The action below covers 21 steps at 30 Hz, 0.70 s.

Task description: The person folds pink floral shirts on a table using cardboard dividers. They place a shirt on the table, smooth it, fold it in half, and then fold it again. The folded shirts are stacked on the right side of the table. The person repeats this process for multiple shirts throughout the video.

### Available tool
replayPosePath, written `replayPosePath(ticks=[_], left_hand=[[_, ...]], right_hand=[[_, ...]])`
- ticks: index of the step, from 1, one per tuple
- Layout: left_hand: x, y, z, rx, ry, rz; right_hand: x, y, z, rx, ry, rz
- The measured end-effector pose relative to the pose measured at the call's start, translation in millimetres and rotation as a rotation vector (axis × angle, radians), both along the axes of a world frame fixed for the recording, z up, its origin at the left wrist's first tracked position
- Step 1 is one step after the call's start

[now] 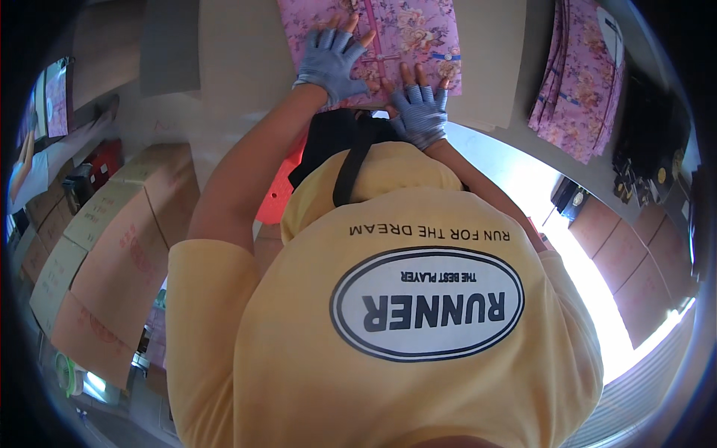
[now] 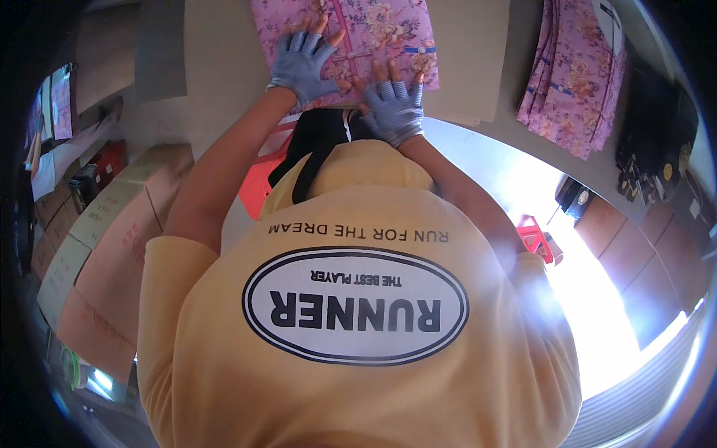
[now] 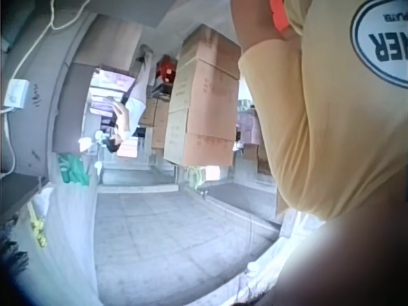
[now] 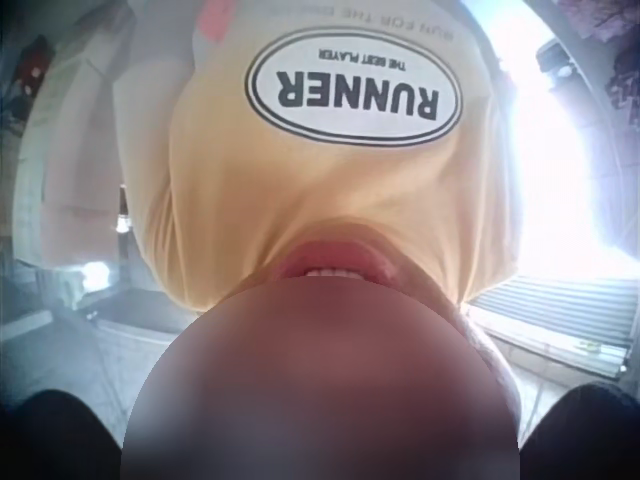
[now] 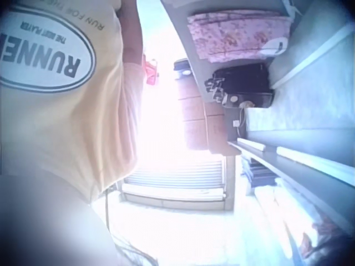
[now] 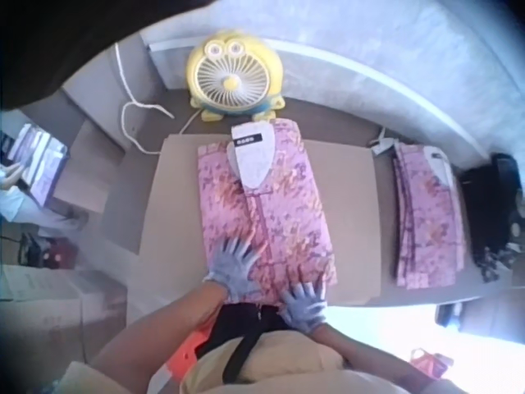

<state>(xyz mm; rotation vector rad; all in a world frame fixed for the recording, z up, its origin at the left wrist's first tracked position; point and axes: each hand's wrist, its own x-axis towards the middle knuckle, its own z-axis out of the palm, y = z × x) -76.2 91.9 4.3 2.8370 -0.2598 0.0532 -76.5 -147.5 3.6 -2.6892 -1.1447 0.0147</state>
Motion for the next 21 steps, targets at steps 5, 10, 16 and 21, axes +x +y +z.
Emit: replayPosePath(ticks=[5,10,16,21], left_hand=[[-3,-4,3,0.098,0.01,0.006],[-5,-11,-2,0.273,0.064,0.046],[-6,-7,10,0.146,0.044,0.026],[-4,-5,14,0.096,0.002,0.053]], right_hand=[[3,4,10,0.094,-0.001,-0.018],[31,10,16,0.148,0.031,0.095],[66,30,25,0.197,0.032,0.805],[86,41,26,0.149,-0.076,0.881]])
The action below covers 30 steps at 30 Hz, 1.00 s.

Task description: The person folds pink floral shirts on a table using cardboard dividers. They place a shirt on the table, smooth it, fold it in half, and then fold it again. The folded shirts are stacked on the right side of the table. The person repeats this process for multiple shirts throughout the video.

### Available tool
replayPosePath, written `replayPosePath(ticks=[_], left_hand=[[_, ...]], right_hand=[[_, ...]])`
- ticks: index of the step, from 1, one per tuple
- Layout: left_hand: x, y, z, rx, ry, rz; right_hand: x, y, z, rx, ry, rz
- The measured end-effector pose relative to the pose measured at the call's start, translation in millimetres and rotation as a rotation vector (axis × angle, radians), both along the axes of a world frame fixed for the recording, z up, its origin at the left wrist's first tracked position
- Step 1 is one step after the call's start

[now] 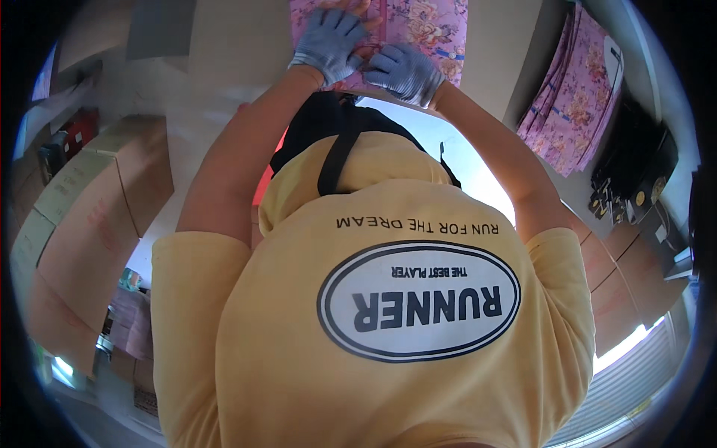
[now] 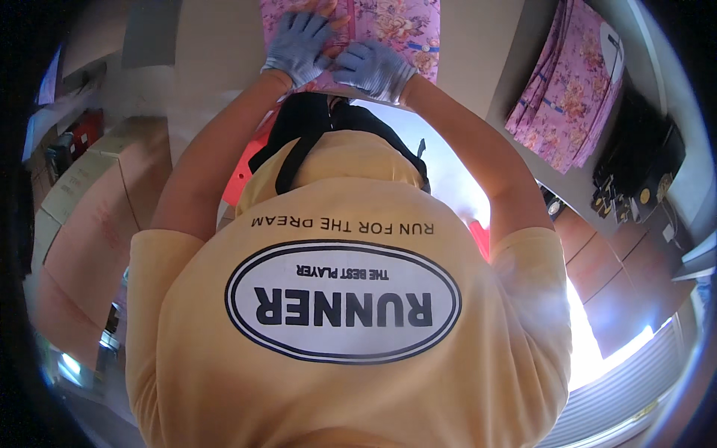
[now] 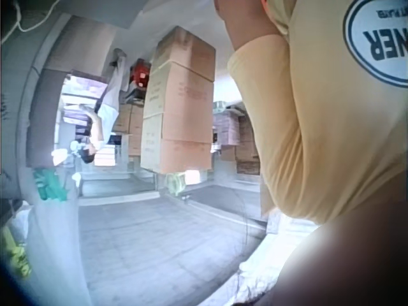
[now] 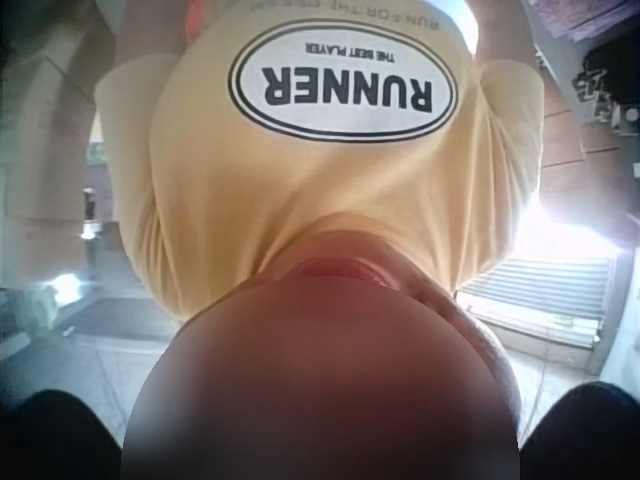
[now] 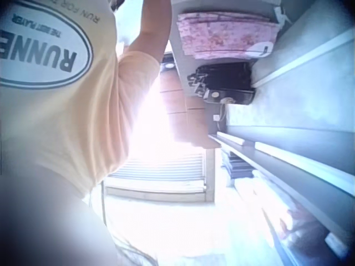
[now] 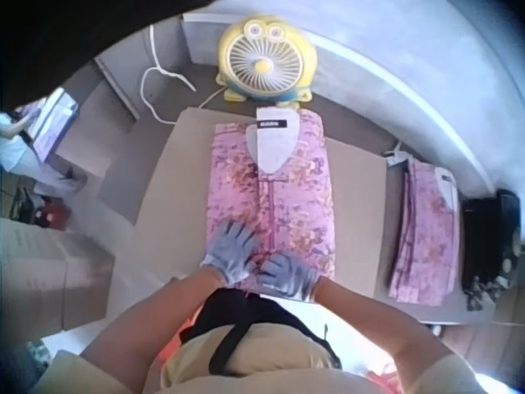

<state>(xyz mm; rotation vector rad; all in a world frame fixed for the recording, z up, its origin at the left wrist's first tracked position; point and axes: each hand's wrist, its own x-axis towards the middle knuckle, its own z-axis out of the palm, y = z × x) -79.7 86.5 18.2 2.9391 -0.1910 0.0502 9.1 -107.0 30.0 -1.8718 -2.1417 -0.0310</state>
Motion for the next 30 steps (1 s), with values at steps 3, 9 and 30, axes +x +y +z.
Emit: replayPosePath(ticks=[3,9,30], left_hand=[[3,-1,7,0.017,0.132,0.0],[2,0,9,0.029,0.134,0.039],[2,2,11,-0.015,0.058,0.005]], right_hand=[[12,-8,-8,-0.031,-0.006,0.033],[4,-9,-11,0.016,-0.068,0.019],[1,-7,5,-0.077,-0.001,0.055]])
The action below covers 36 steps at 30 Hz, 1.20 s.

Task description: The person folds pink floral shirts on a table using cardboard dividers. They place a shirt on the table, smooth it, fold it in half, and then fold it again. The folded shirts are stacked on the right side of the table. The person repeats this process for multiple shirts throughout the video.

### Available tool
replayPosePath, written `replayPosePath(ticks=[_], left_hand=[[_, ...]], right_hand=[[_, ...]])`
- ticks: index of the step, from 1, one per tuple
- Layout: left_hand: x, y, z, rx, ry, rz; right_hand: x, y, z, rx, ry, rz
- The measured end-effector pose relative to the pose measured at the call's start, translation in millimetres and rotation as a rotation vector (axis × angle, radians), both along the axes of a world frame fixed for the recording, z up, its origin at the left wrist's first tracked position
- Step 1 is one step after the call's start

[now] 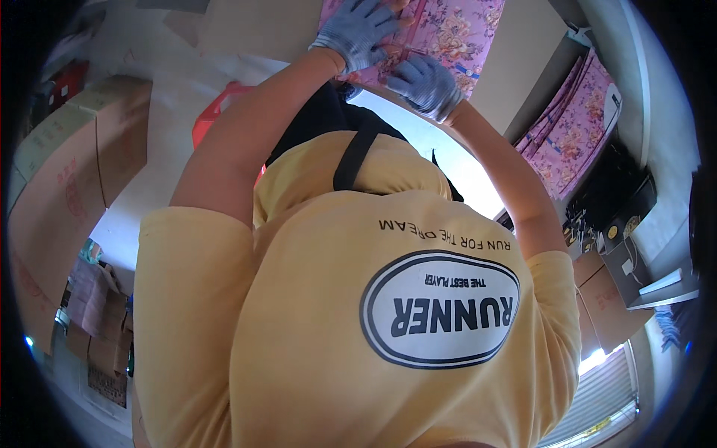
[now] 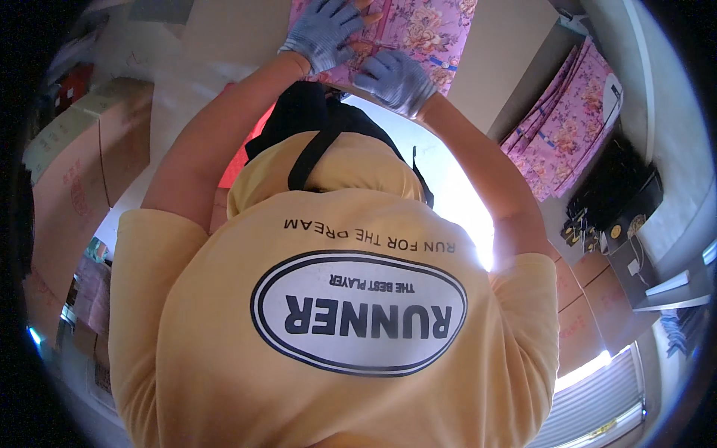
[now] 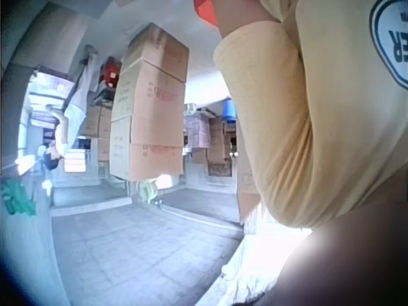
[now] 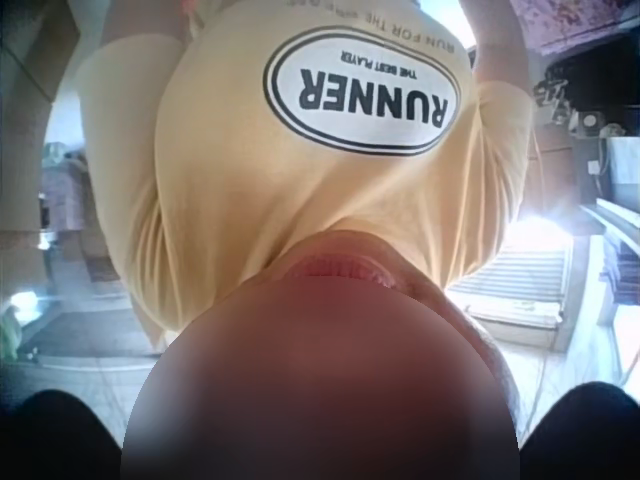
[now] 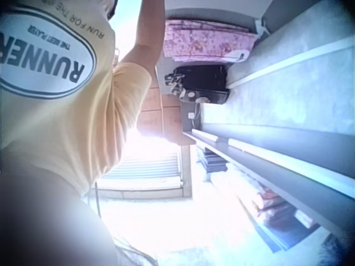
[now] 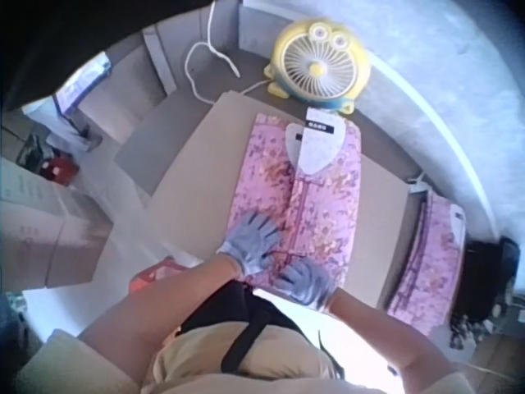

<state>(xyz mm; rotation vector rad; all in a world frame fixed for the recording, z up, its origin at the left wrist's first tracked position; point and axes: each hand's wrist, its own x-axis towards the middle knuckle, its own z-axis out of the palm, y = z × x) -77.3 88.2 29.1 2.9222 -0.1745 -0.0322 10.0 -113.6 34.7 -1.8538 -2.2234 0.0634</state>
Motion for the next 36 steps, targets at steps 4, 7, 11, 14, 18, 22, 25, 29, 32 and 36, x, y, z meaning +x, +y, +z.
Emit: replayPosePath(ticks=[4,7,11,14,18,22,25,29,32,36], left_hand=[[-1,0,-20,-0.03,-0.133,0.01],[0,-2,-27,-0.03,-0.187,0.014],[3,-2,2,0.019,0.024,-0.001],[2,0,6,-0.022,0.066,0.004],[-2,0,2,-0.08,-0.006,0.025],[0,0,-2,-0.094,-0.026,0.027],[-3,-1,-9,-0.112,-0.115,0.036],[-4,0,-8,-0.115,-0.105,0.028],[0,0,5,-0.112,0.043,0.011],[1,0,0,-0.146,-0.121,-0.016]], right_hand=[[-4,10,-6,0.083,-0.028,-0.02],[0,10,-8,0.066,-0.021,-0.003],[2,11,-15,0.065,-0.036,0.024],[4,9,-15,0.056,-0.021,0.052],[6,6,-19,0.067,-0.027,0.072],[8,6,-19,0.087,-0.016,0.097],[9,3,-23,0.151,-0.032,0.106],[2,-7,-10,0.119,-0.073,0.026],[-5,-12,-13,0.13,-0.08,-0.036],[-18,-22,-16,0.099,-0.074,-0.17]])
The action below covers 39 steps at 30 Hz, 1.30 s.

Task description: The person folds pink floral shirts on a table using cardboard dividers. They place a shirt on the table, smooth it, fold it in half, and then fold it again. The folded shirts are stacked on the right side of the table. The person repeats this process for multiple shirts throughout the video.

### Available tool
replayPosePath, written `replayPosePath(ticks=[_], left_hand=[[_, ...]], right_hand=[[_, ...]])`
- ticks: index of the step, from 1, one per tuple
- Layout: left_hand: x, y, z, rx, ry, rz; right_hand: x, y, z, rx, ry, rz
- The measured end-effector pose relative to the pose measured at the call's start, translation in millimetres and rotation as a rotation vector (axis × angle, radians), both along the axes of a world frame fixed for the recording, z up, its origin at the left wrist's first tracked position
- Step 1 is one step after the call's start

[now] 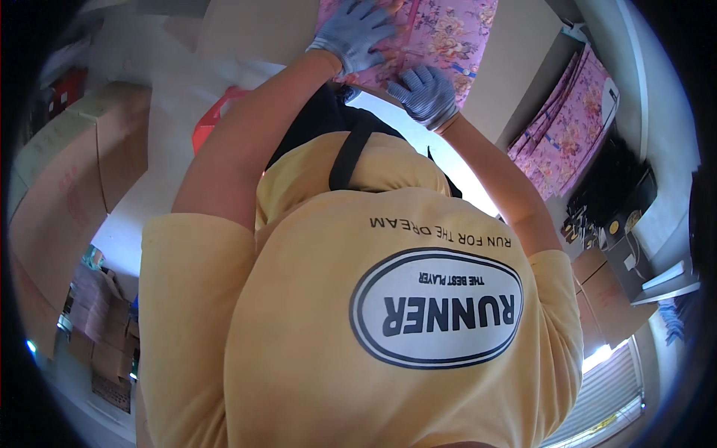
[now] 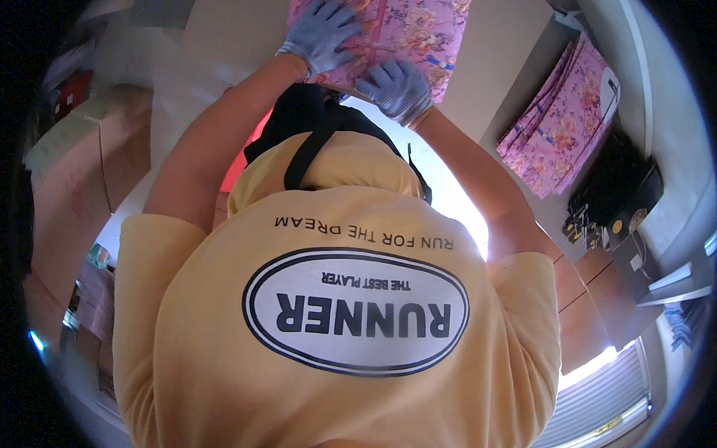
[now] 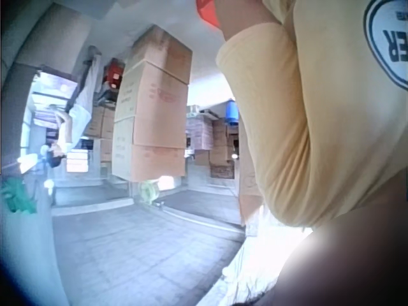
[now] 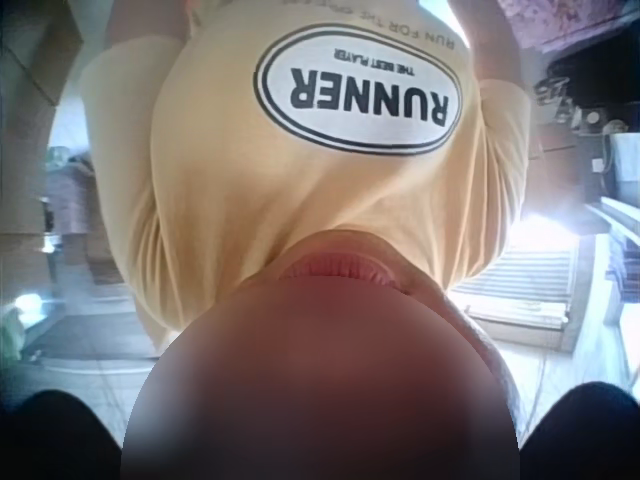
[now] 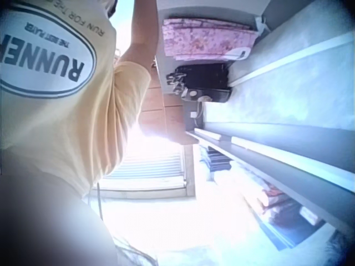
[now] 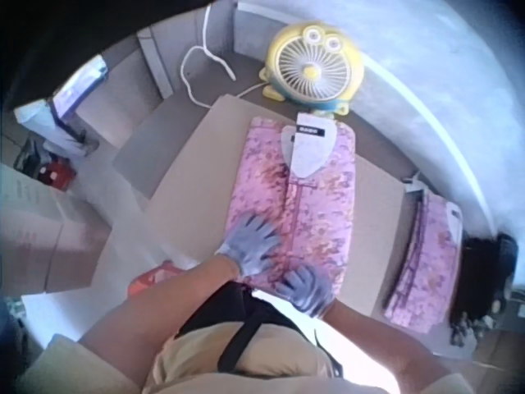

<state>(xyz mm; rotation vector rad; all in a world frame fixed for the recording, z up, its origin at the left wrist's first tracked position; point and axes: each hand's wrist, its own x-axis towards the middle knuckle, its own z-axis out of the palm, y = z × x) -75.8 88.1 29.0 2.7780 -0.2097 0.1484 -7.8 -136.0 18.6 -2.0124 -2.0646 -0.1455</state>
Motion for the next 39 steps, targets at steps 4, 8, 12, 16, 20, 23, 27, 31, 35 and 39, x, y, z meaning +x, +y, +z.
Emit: replayPosePath(ticks=[4,8,12,16,20,23,27,31,35,39], left_hand=[[-1,-2,-18,0.14,0.065,-0.004],[0,4,-30,0.204,0.031,-0.035],[4,1,-2,0.384,0.259,-0.088],[-1,2,-18,0.22,0.121,-0.08],[4,0,-8,0.266,0.205,-0.081],[6,-2,2,0.281,0.302,-0.089],[5,2,-7,0.128,0.24,-0.101],[2,3,-8,0.061,0.272,-0.104],[2,3,-4,0.027,0.326,-0.11],[0,2,-2,-0.022,0.3,-0.1]], right_hand=[[-23,-7,3,0.038,-0.025,-0.181],[-37,-7,7,0.023,0.03,-0.333],[-41,-7,12,0.023,0.066,-0.397],[-40,-6,15,0.039,0.08,-0.383],[-25,-6,18,0.012,0.119,-0.286],[16,-5,16,-0.017,0.023,-0.149],[108,9,14,-0.172,-0.108,-0.292],[174,49,11,-0.34,-0.202,-0.29],[229,91,13,-0.269,-0.236,-0.309],[286,131,9,-0.243,-0.108,-0.522]])
